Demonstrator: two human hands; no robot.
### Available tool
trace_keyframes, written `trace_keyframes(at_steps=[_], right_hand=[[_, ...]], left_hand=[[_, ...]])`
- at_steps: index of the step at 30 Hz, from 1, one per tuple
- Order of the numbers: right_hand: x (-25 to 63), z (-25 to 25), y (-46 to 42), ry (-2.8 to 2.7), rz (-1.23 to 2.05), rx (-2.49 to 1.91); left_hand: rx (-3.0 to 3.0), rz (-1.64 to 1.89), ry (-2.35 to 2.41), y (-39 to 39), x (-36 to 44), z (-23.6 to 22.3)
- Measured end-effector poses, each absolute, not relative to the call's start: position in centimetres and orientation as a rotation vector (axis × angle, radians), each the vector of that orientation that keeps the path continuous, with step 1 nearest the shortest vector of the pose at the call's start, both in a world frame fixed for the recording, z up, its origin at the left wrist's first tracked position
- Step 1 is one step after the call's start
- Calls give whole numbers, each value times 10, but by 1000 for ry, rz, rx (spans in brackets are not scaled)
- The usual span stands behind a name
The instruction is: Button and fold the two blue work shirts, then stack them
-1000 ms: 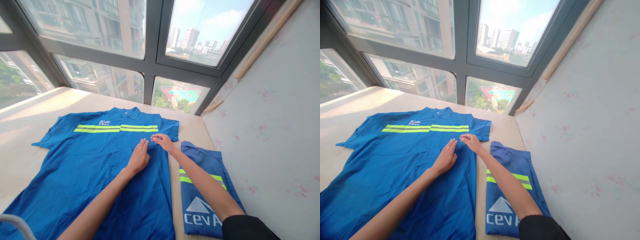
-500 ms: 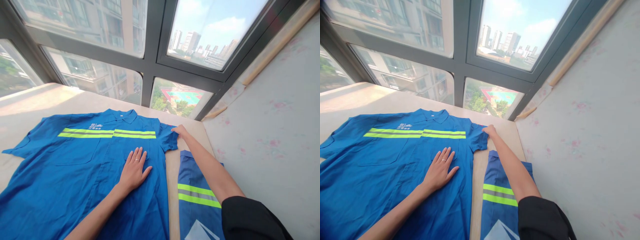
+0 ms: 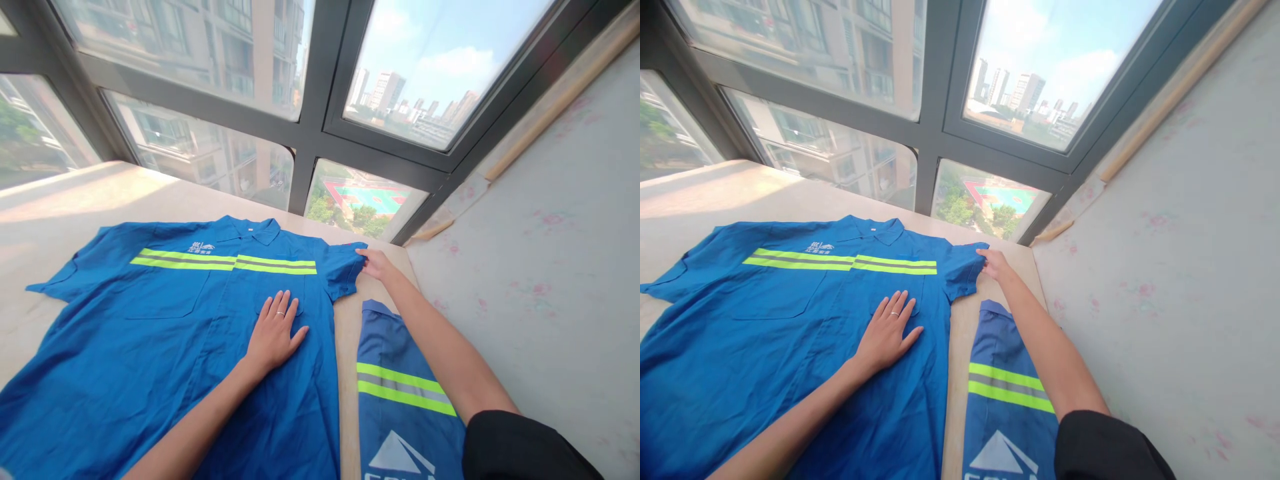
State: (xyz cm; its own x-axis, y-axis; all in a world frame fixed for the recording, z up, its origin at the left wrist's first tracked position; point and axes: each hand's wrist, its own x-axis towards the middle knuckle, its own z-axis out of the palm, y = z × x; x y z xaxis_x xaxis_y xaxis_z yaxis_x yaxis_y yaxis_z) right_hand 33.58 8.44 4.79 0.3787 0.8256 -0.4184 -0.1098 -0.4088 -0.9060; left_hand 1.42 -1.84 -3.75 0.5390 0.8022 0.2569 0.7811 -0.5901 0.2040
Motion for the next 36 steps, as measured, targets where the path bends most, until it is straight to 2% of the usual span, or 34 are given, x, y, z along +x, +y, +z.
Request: trace_keyframes(at_steps=[14, 19, 23, 27, 31, 36], right_hand=[[333, 62, 52, -669, 1486, -1767], [329, 59, 54, -780, 1237, -1827], [323, 52, 60, -852, 999, -1886], [313, 44, 63, -846, 927, -1921], [312, 41, 60, -822, 1008, -1914], [313, 46, 54, -862, 1083, -1874]], left_hand=[[2674, 509, 1405, -19, 15, -38], [2707, 525, 1414, -19, 19, -28], [2675, 329, 1449, 0, 33, 7], [2681, 233, 1429, 35, 58, 32], [2800, 273, 1243, 68, 84, 20], [2685, 216, 1288, 84, 100, -18]])
